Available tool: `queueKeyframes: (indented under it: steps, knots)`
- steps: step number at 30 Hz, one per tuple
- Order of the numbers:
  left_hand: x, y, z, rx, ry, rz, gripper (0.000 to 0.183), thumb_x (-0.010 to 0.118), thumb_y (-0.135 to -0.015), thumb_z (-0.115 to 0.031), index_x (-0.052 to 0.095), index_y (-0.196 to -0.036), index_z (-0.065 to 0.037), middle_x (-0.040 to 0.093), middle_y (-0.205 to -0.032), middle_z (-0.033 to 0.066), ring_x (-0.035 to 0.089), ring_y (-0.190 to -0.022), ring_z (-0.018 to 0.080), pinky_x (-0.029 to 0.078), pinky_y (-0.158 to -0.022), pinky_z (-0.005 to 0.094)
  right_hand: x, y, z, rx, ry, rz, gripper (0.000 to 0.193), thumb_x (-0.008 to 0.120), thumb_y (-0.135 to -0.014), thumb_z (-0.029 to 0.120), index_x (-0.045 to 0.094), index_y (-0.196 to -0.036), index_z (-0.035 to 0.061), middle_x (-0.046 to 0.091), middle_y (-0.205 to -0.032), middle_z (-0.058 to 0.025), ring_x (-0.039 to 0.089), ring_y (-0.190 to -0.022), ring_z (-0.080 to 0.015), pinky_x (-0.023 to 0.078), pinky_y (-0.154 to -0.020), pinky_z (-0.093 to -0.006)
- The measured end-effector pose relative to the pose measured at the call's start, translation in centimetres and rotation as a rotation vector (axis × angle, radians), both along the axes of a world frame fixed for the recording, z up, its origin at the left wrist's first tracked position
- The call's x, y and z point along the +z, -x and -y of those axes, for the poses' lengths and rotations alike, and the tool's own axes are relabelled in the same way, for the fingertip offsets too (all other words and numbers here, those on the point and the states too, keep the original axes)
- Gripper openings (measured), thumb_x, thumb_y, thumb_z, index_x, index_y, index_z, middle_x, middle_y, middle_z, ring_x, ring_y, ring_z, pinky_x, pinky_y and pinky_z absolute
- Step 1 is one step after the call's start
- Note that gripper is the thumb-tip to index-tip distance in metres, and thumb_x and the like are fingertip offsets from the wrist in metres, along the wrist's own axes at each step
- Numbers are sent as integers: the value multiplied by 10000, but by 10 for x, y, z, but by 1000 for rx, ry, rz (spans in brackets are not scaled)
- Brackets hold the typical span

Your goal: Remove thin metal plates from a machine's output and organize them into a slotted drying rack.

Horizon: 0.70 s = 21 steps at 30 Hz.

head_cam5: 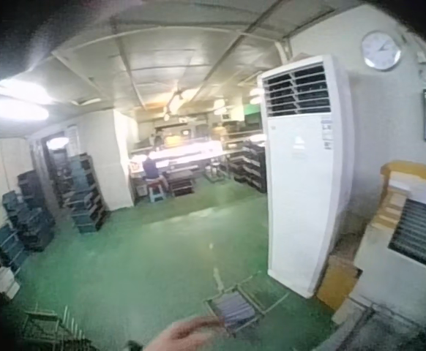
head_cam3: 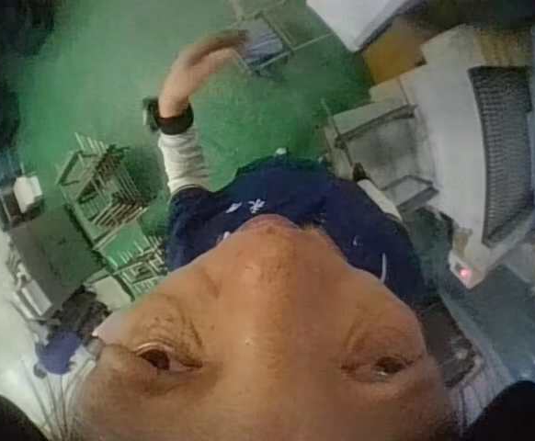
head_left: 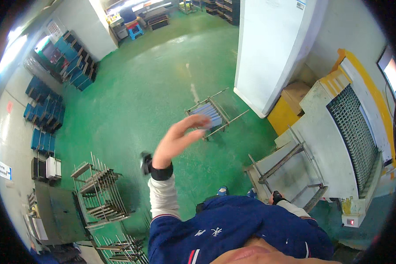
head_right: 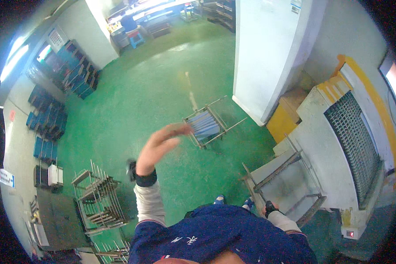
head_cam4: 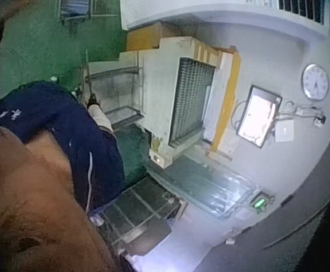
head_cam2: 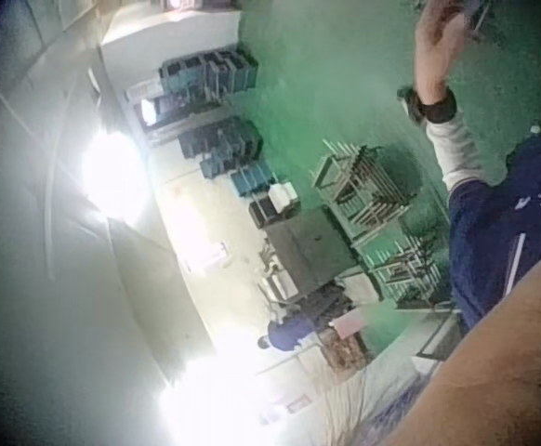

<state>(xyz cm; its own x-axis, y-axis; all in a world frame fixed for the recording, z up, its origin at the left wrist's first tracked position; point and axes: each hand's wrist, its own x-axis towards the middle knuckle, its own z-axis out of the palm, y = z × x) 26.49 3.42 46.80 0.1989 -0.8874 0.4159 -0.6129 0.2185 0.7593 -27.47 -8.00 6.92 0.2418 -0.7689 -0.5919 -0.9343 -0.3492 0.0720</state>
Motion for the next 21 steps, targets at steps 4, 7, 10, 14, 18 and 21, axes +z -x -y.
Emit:
queueKeyframes:
  steps: [4,7,10,14,18,21]
  knots:
    - [11,-2,12,49,-63,360,391,748,-805,-272,653,-1124,-66,654,-1089,146,593,-1025,345,412,-953,458,38,-15,2,-535,-153,207,249,576,-790,257,738,-911,112,715,-940,-149,685,-888,-341,536,-763,-429]
    - [38,3,-11,319,32,379,370,760,-785,-226,661,-1104,-68,659,-1095,128,593,-1032,325,393,-978,461,-18,12,5,281,-184,20,286,521,-810,299,739,-822,114,715,-855,-136,690,-825,-314,511,-644,-492]
    - [28,-7,-35,399,-30,502,383,774,-764,-206,661,-1103,-69,665,-1088,115,593,-1035,317,382,-987,454,-5,-4,15,365,-189,-80,336,481,-839,304,743,-858,94,724,-911,-117,686,-862,-318,507,-691,-467]
    - [9,-9,-59,270,-218,551,382,750,-792,-247,656,-1116,-69,660,-1104,120,591,-1042,315,382,-989,464,-106,44,10,6,-94,46,444,414,-919,356,651,-746,23,650,-704,-136,677,-765,-286,505,-669,-450]
    - [-22,-11,-68,161,-436,481,402,710,-827,-308,645,-1146,-72,656,-1120,125,590,-1047,322,386,-986,457,-103,70,24,-305,-413,184,405,502,-885,373,643,-760,15,610,-645,-144,664,-710,-269,515,-661,-427]
    - [-39,-11,-57,64,-558,475,429,681,-845,-350,634,-1170,-74,654,-1117,128,589,-1048,328,392,-978,440,-86,58,7,-206,-173,147,326,563,-826,315,670,-846,8,649,-755,-190,672,-745,-336,526,-678,-447]
